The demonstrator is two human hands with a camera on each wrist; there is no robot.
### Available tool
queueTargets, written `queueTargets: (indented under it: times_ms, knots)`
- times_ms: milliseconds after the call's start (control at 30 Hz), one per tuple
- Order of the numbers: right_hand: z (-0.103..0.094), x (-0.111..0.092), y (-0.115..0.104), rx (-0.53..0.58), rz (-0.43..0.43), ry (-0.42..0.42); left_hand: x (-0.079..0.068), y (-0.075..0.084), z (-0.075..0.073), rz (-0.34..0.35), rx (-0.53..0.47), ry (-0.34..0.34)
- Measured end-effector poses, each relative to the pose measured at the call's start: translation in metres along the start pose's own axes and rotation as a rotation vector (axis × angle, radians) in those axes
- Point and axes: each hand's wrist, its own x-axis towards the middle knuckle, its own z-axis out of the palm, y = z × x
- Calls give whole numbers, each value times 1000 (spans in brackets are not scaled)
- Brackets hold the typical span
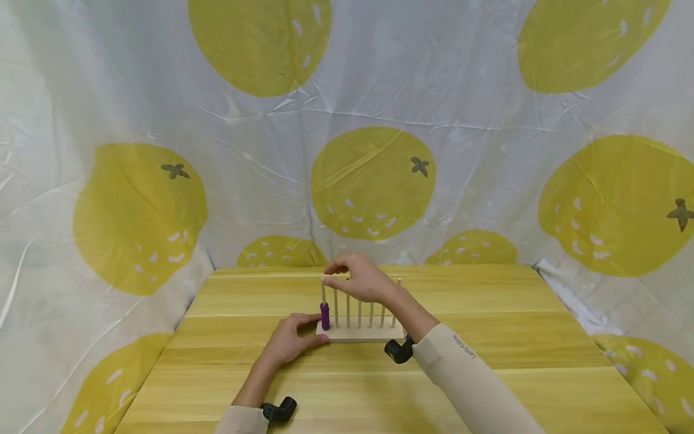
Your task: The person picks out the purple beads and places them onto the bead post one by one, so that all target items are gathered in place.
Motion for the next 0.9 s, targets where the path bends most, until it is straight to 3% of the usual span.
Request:
queueTargets:
  times_ms: [467, 900]
  knots:
    - [-11, -13, 6, 17, -6, 26, 1, 1, 1, -2, -8, -3]
    - [-33, -52, 20, 2, 73, 106, 0, 1, 0, -15, 3, 3]
